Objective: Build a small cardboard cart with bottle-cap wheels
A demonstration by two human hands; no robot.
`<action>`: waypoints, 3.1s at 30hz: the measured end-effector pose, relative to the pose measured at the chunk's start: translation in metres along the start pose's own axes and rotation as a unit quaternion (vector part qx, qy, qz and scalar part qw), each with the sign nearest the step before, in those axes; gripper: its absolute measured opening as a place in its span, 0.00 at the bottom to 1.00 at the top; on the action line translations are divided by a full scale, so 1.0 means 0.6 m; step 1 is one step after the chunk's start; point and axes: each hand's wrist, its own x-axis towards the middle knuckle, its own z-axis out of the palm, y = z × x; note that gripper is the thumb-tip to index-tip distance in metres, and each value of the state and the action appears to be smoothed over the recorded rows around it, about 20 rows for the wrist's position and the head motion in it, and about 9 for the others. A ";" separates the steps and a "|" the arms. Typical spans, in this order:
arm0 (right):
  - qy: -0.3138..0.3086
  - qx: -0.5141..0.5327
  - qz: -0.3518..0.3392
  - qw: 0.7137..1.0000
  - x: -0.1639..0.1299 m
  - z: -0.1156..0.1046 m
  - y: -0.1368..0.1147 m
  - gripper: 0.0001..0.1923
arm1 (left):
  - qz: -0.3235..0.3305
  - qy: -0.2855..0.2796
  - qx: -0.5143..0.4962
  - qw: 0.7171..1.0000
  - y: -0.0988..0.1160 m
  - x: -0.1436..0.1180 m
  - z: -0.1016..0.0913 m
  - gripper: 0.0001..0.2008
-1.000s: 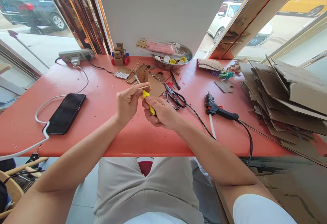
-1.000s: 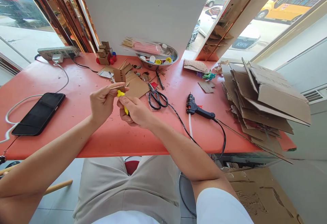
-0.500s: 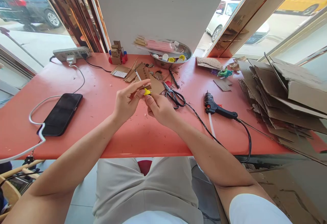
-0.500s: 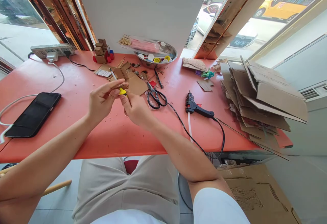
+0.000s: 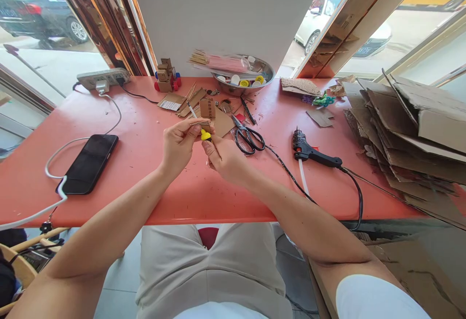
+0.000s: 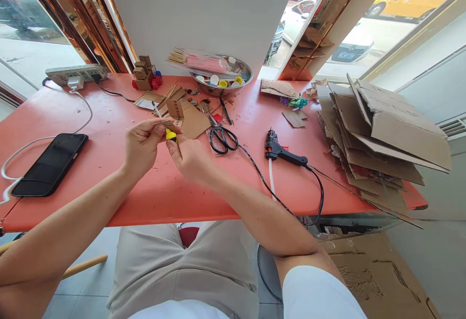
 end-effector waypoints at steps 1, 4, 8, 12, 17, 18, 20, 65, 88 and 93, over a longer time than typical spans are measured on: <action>0.000 0.001 -0.001 1.000 0.000 0.001 0.000 0.14 | 0.002 -0.002 0.002 1.000 0.001 0.000 0.001 0.25; -0.017 0.046 0.004 0.999 -0.001 0.007 0.004 0.15 | 0.030 0.002 0.028 0.999 0.007 -0.001 0.003 0.25; 0.032 0.018 -0.049 0.998 -0.003 0.010 0.012 0.14 | 0.107 0.030 0.094 0.989 0.016 -0.004 0.004 0.21; 0.065 -0.118 -0.063 0.989 -0.006 -0.001 0.008 0.09 | 0.148 0.048 0.148 0.977 0.017 -0.008 0.002 0.19; 0.016 -0.069 -0.025 0.997 -0.006 0.000 -0.003 0.11 | 0.168 0.032 0.167 0.971 0.007 -0.011 -0.005 0.19; 0.003 -0.028 -0.022 0.999 -0.006 0.002 -0.004 0.13 | 0.168 0.026 0.162 0.972 0.006 -0.011 -0.006 0.19; -0.038 0.070 -0.010 0.997 -0.006 0.002 -0.006 0.16 | 0.159 0.017 0.150 0.976 0.007 -0.011 -0.007 0.21; 0.051 0.144 -0.119 0.981 0.012 -0.039 0.029 0.25 | -0.084 -0.067 -0.053 0.993 -0.009 0.023 -0.021 0.21; 0.132 0.039 -0.108 0.985 0.011 -0.044 0.033 0.19 | -0.018 -0.126 -0.029 0.991 -0.001 0.017 -0.024 0.27; 0.128 0.058 -0.128 0.982 0.013 -0.035 0.040 0.23 | -0.068 -0.152 -0.056 0.984 -0.002 0.008 -0.007 0.29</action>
